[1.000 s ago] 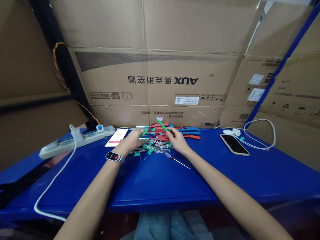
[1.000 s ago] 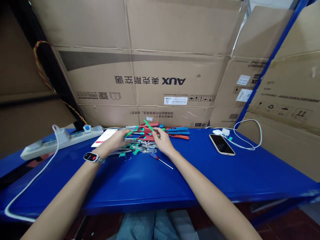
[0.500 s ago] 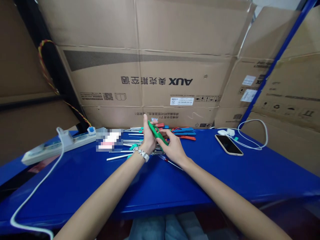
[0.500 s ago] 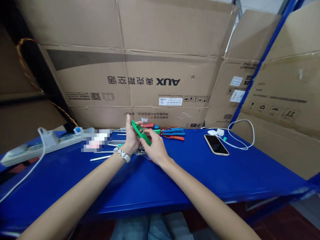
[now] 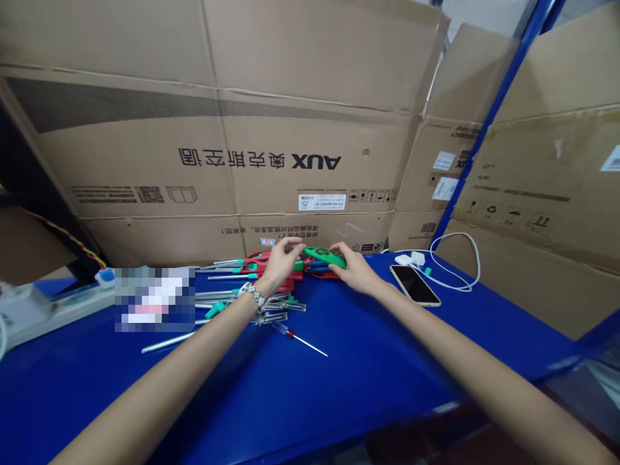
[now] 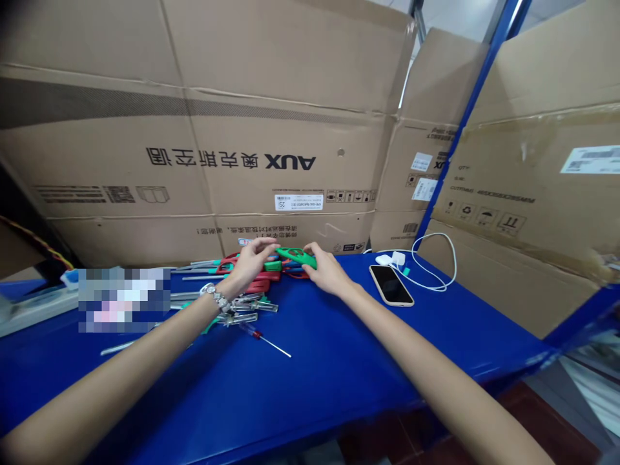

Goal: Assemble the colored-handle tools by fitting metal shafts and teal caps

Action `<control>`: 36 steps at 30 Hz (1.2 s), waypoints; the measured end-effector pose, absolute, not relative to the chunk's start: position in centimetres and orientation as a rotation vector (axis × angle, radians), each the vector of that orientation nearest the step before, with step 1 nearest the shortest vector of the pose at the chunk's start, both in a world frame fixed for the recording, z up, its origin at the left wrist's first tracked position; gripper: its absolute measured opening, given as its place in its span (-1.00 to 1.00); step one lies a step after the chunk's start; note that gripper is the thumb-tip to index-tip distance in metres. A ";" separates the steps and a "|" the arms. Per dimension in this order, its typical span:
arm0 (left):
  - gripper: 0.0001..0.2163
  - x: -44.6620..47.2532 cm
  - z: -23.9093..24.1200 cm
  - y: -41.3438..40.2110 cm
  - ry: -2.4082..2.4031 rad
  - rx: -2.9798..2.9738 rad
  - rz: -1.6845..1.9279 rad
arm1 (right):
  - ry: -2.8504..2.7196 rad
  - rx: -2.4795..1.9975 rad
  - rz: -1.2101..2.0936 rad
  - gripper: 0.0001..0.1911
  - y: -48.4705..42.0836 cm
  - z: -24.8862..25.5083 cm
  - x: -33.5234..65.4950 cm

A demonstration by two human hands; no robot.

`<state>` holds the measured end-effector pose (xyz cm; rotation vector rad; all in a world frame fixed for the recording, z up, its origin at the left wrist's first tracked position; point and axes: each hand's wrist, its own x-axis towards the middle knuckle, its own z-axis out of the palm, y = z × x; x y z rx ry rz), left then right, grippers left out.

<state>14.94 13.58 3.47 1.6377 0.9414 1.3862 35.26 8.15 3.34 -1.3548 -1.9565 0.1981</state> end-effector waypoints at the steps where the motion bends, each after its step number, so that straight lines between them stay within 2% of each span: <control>1: -0.79 14.8 3.6 14.1 0.952 1.727 1.326 | -1.991 -1.383 0.184 -0.59 9.1 3.5 36.1; 6: -0.82 14.7 3.7 16.3 1.042 2.064 1.101 | -2.193 -1.614 -0.020 -0.58 13.6 4.1 37.6; 14: -0.72 14.1 3.2 17.8 1.185 2.323 0.961 | -2.269 -1.657 -0.001 -0.53 16.6 4.1 36.6; 24: -0.81 5.2 4.6 10.6 1.201 2.616 0.988 | -2.375 -1.171 0.071 -0.85 12.4 2.4 29.1; 30: -0.83 0.0 3.0 6.7 1.305 2.549 0.944 | -2.640 -1.196 0.077 -0.88 11.8 3.2 23.0; 36: -0.81 -2.3 1.0 5.5 1.255 2.601 0.865 | -2.788 -1.488 0.017 -0.75 12.9 4.7 20.3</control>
